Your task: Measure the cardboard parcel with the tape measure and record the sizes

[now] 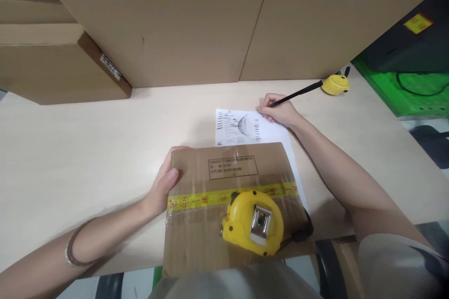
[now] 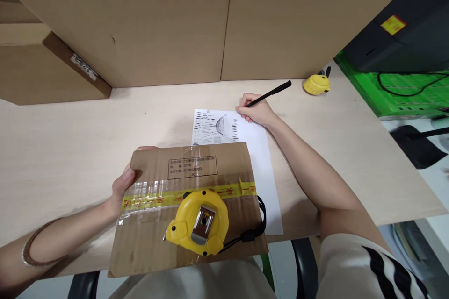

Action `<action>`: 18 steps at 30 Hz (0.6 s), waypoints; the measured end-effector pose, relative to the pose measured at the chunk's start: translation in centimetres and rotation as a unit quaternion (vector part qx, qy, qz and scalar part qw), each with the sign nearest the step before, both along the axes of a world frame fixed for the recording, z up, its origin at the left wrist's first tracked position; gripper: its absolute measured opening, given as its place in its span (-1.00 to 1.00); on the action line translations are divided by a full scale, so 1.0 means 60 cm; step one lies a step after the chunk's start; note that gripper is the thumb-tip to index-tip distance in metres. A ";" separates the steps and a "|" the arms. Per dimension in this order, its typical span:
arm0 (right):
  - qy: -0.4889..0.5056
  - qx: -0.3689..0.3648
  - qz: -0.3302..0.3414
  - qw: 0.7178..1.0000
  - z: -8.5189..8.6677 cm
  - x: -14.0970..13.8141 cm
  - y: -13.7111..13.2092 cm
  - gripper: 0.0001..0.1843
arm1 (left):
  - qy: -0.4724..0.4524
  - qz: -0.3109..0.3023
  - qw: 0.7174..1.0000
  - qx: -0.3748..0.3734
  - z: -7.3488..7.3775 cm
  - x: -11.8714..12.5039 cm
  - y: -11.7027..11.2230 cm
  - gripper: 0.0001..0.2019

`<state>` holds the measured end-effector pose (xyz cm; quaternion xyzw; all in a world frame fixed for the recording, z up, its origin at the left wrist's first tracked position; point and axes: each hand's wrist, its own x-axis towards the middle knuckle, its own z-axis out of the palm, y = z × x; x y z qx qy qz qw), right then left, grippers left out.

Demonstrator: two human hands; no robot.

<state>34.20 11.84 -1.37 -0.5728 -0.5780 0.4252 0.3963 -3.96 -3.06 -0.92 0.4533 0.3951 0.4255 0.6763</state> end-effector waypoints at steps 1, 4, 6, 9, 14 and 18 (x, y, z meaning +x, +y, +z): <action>0.001 0.002 -0.002 1.000 -0.001 0.000 0.000 -0.54 | 0.002 0.002 1.000 0.002 0.001 0.000 0.001 -0.41; 0.001 0.006 -0.006 1.000 -0.001 -0.001 0.001 -0.53 | 0.008 0.007 1.000 0.005 0.003 0.001 0.002 -0.43; -0.002 0.006 -0.004 1.000 0.000 -0.002 0.000 -0.52 | 0.010 0.008 1.000 0.004 0.002 0.001 0.002 -0.42; -0.007 0.001 0.005 1.000 0.002 -0.002 -0.002 -0.51 | 0.005 -0.001 1.000 0.005 0.001 0.000 0.001 -0.41; -0.006 0.009 -0.005 1.000 -0.001 -0.003 -0.001 -0.51 | 0.007 0.000 1.000 0.002 0.000 -0.001 0.000 -0.40; -0.007 0.007 -0.004 1.000 -0.002 -0.003 0.000 -0.49 | -0.007 -0.011 1.000 0.014 0.000 -0.001 0.000 -0.42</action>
